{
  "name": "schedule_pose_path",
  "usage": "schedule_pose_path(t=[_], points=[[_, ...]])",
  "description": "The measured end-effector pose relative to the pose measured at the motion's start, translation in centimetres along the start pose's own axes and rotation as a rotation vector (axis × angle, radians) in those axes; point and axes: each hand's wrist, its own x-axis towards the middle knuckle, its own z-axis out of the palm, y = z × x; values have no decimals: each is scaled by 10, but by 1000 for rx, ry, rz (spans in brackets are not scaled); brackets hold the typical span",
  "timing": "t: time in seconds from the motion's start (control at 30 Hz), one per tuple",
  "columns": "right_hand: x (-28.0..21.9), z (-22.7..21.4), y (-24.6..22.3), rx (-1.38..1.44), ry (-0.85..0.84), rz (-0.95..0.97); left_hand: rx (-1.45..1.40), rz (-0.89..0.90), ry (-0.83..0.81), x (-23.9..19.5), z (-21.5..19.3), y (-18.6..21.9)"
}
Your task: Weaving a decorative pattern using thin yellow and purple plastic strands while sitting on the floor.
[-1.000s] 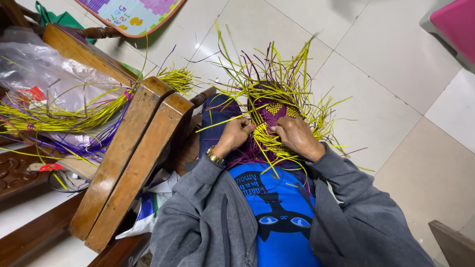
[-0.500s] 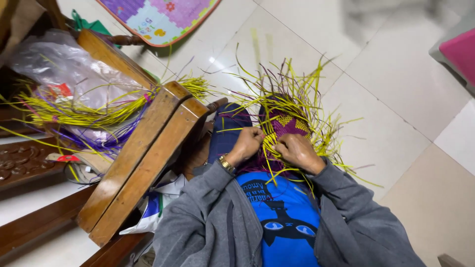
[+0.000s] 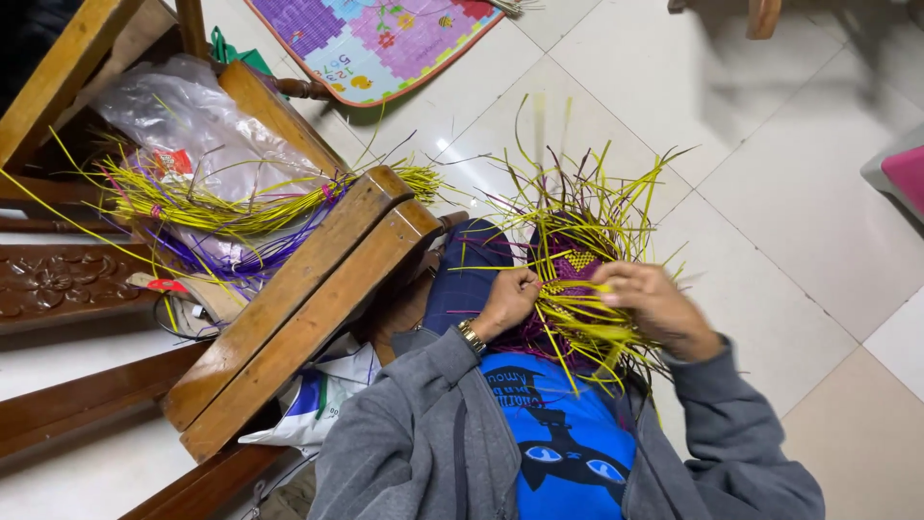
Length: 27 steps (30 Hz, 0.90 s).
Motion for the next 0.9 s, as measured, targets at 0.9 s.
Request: schedule_pose_path(t=[0.9], points=[[72,13,78,-883,-84,-713,6,292,-6,-8,-2,3]])
